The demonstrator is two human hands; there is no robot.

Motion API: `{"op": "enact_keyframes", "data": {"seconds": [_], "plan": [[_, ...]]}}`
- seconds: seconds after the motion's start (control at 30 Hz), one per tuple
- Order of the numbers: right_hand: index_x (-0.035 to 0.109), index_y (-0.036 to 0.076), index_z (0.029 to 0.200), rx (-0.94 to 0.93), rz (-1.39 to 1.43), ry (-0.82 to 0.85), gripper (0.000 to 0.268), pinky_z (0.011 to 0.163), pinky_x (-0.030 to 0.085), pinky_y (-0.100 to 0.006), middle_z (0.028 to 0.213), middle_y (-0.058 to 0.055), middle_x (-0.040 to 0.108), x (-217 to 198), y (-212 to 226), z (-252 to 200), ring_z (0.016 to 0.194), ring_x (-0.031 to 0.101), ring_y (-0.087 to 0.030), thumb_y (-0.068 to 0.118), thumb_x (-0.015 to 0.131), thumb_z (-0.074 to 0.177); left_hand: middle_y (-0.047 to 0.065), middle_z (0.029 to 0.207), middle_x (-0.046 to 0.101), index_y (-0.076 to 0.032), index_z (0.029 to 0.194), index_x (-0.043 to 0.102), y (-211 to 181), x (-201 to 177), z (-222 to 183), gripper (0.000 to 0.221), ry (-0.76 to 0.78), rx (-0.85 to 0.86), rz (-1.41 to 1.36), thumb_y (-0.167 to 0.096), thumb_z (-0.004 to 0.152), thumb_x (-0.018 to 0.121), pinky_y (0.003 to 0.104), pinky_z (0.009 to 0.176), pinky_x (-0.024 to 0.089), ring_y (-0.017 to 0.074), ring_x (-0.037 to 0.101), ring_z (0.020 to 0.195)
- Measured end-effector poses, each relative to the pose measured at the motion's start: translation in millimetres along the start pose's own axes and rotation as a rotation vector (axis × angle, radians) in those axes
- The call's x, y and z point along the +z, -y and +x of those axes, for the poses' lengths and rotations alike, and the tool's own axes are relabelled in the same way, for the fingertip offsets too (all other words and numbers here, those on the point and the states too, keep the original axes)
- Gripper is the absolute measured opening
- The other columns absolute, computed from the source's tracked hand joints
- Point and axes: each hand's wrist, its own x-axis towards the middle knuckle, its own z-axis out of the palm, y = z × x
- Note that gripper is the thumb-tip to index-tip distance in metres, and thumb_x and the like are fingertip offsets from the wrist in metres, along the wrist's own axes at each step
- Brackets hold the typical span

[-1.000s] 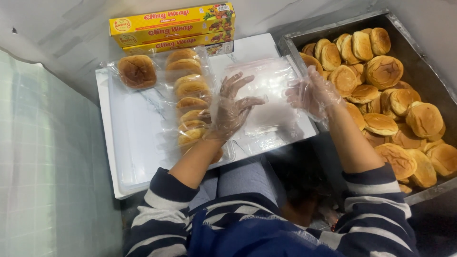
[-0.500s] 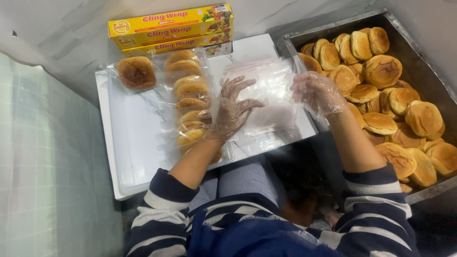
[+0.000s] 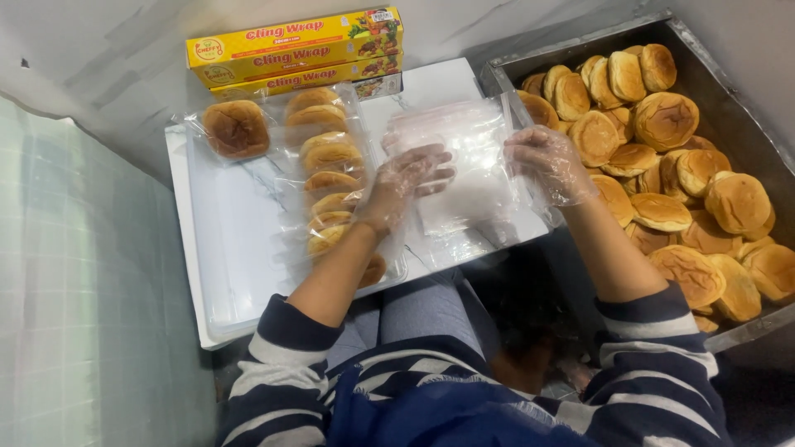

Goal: Packing burger buns into plastic sleeves from a large metal tray in a bakery production area.

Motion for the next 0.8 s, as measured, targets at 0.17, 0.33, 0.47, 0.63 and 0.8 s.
{"op": "enact_keyframes", "data": {"seconds": [0.17, 0.33, 0.47, 0.63, 0.8], "plan": [[0.052, -0.005, 0.084, 0.045, -0.080, 0.022, 0.008, 0.048, 0.052, -0.035, 0.076, -0.018, 0.052, 14, 17, -8, 0.060, 0.056, -0.023, 0.002, 0.051, 0.080, 0.015, 0.104, 0.059, -0.005, 0.105, 0.054, 6, -1, 3, 0.022, -0.184, -0.047, 0.153, -0.018, 0.089, 0.048, 0.035, 0.073, 0.054, 0.0268, 0.063, 0.087], [0.055, -0.001, 0.087, -0.048, -0.257, 0.036, 0.009, 0.052, 0.049, -0.030, 0.085, -0.016, 0.053, 7, 20, -7, 0.066, 0.053, -0.019, 0.002, 0.056, 0.079, 0.015, 0.105, 0.060, -0.004, 0.106, 0.054, 4, -3, 2, 0.024, -0.178, 0.015, 0.092, -0.016, 0.087, 0.049, 0.033, 0.071, 0.054, 0.0265, 0.063, 0.087], [0.063, 0.006, 0.089, -0.144, -0.394, -0.082, 0.011, 0.052, 0.041, -0.017, 0.075, -0.001, 0.056, 19, 29, -12, 0.067, 0.049, -0.005, 0.007, 0.062, 0.078, 0.015, 0.107, 0.058, -0.003, 0.103, 0.057, 21, -4, 0, 0.017, -0.142, 0.431, 0.175, -0.004, 0.087, 0.050, 0.032, 0.088, 0.046, 0.0221, 0.054, 0.102], [0.053, 0.003, 0.092, 0.057, -0.103, -0.121, 0.017, 0.059, 0.049, -0.028, 0.085, -0.010, 0.054, 28, 53, -20, 0.077, 0.054, -0.017, 0.016, 0.047, 0.084, 0.008, 0.117, 0.051, -0.013, 0.095, 0.064, 9, -4, -2, 0.019, 0.060, 0.826, 0.667, -0.002, 0.081, 0.056, 0.033, 0.097, 0.033, 0.0212, 0.046, 0.112], [0.050, 0.009, 0.084, 0.281, 0.208, -0.070, 0.022, 0.056, 0.051, -0.027, 0.084, -0.009, 0.055, 14, 38, -9, 0.074, 0.059, -0.021, 0.029, 0.054, 0.076, -0.004, 0.121, 0.046, -0.032, 0.098, 0.063, 42, -18, 19, 0.023, -0.034, 1.098, 1.125, -0.022, 0.077, 0.063, 0.034, 0.106, 0.009, 0.0146, 0.028, 0.123]]}}
